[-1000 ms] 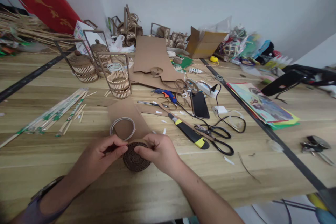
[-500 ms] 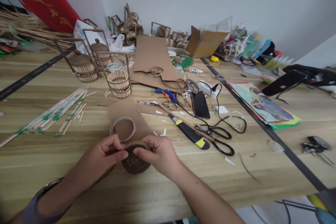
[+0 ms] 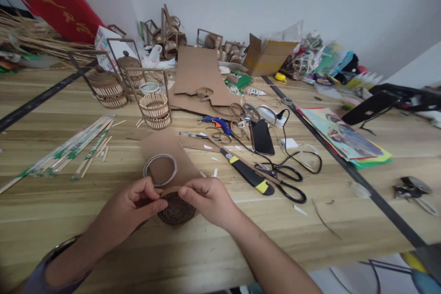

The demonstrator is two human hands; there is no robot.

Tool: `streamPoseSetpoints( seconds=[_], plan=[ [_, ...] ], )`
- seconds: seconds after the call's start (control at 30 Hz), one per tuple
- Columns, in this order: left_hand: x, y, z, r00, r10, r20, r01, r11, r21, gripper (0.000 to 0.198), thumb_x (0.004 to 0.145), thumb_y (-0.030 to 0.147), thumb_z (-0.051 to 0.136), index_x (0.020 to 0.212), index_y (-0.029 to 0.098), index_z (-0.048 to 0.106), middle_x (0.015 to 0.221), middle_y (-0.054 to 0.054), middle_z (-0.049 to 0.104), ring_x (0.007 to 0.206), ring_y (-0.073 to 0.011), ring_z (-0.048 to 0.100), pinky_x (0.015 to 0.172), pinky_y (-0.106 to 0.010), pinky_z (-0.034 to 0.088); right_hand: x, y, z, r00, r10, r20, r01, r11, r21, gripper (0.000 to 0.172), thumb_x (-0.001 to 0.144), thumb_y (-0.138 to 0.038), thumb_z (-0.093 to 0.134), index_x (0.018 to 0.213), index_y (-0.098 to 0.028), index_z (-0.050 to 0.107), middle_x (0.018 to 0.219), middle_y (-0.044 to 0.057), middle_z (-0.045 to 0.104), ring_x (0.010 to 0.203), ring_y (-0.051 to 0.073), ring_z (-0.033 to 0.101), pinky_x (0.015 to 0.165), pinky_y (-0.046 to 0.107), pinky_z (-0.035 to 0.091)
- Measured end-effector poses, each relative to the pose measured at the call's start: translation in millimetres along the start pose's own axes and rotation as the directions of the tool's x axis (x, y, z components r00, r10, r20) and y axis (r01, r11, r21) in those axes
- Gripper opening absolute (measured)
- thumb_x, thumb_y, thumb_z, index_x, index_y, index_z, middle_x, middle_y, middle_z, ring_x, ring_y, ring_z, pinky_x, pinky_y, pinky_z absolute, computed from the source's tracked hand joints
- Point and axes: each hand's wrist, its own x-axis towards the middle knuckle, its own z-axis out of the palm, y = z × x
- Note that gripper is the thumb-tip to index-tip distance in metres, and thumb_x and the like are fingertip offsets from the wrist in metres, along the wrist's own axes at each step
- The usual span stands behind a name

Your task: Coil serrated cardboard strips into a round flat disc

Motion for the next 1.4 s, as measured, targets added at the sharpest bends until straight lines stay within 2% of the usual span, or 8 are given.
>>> streamPoseSetpoints(
  seconds=[0.2, 0.33, 0.43, 0.57, 0.67, 0.83, 1.07, 1.4],
  plan=[
    [1, -5, -1.4, 1.0, -0.007, 0.001, 0.007, 0.999, -0.039, 0.031, 0.068, 0.038, 0.074, 0.063, 0.021, 0.049, 0.057, 0.007, 0.052, 0.053, -0.0098, 0.044, 0.051, -0.02, 0.033, 0, 2, 0, 1.0, -0.001, -0.024, 0.001, 1.0, -0.004, 0.065, 0.081, -0.077, 0.055, 0.065, -0.015, 0.063, 0.057, -0.003, 0.045, 0.055, 0.011, 0.04, 0.05, 0.023, 0.03],
    [5, -4, -2.7, 0.997, -0.043, -0.058, 0.03, 0.979, -0.201, 0.031, 0.066, 0.035, 0.08, 0.077, 0.02, 0.055, 0.063, 0.005, 0.065, 0.059, -0.0113, 0.057, 0.057, -0.019, 0.042, 3, 7, 1, 1.0, 0.017, -0.011, -0.014, 0.972, 0.234, 0.062, 0.074, -0.075, 0.067, 0.084, -0.015, 0.07, 0.072, 0.001, 0.064, 0.067, 0.015, 0.056, 0.063, 0.025, 0.044],
    [9, -1, -2.4, 0.989, -0.084, -0.119, 0.036, 0.932, -0.36, 0.042, 0.061, 0.034, 0.085, 0.089, 0.02, 0.056, 0.073, 0.001, 0.075, 0.07, -0.0159, 0.068, 0.066, -0.023, 0.05, 5, 12, 6, 0.999, 0.042, 0.019, -0.046, 0.914, 0.403, 0.055, 0.068, -0.062, 0.081, 0.098, -0.017, 0.072, 0.089, 0.003, 0.072, 0.082, 0.017, 0.064, 0.078, 0.028, 0.05],
    [10, 1, -1.0, 0.979, -0.115, -0.168, 0.033, 0.905, -0.424, 0.048, 0.058, 0.034, 0.088, 0.094, 0.019, 0.061, 0.075, -0.001, 0.077, 0.076, -0.0189, 0.072, 0.069, -0.024, 0.053, 7, 17, 12, 0.996, 0.079, 0.029, -0.083, 0.871, 0.485, 0.04, 0.071, -0.051, 0.084, 0.092, -0.018, 0.074, 0.09, 0.003, 0.075, 0.083, 0.017, 0.066, 0.083, 0.03, 0.051],
    [11, 0, -2.4, 0.983, -0.143, -0.113, 0.082, 0.901, -0.427, 0.05, 0.058, 0.033, 0.088, 0.101, 0.018, 0.068, 0.084, -0.003, 0.079, 0.083, -0.02, 0.073, 0.073, -0.025, 0.054, 6, 18, 12, 0.995, 0.096, 0.005, -0.087, 0.877, 0.473, 0.039, 0.07, -0.051, 0.084, 0.088, -0.018, 0.075, 0.086, 0.002, 0.075, 0.08, 0.017, 0.066, 0.08, 0.029, 0.051],
    [14, -1, -6.3, 0.984, -0.178, 0.015, 0.172, 0.918, -0.357, 0.032, 0.059, 0.034, 0.086, 0.084, 0.016, 0.076, 0.081, -0.005, 0.079, 0.076, -0.0179, 0.069, 0.067, -0.023, 0.053, 6, 16, 7, 0.993, 0.115, -0.016, -0.101, 0.922, 0.375, 0.039, 0.07, -0.052, 0.083, 0.086, -0.017, 0.074, 0.08, 0.001, 0.074, 0.074, 0.016, 0.065, 0.073, 0.028, 0.05],
    [12, -4, 1.0, 0.981, -0.18, -0.07, 0.132, 0.89, -0.436, 0.041, 0.055, 0.041, 0.09, 0.086, 0.017, 0.078, 0.083, -0.004, 0.077, 0.075, -0.0163, 0.067, 0.067, -0.023, 0.053, 10, 17, 9, 0.995, 0.097, 0.007, -0.089, 0.872, 0.482, 0.042, 0.065, -0.046, 0.088, 0.095, -0.02, 0.075, 0.093, 0.002, 0.076, 0.084, 0.018, 0.068, 0.085, 0.031, 0.053],
    [13, -5, 10.5, 0.98, -0.169, -0.108, 0.097, 0.869, -0.485, 0.043, 0.055, 0.04, 0.091, 0.086, 0.015, 0.076, 0.083, -0.005, 0.076, 0.075, -0.0176, 0.067, 0.068, -0.026, 0.054, 9, 12, 19, 0.991, 0.108, -0.075, -0.061, 0.882, 0.468, 0.031, 0.068, -0.042, 0.083, 0.084, -0.019, 0.071, 0.075, -0.001, 0.071, 0.07, 0.015, 0.062, 0.072, 0.028, 0.051]
  ],
)
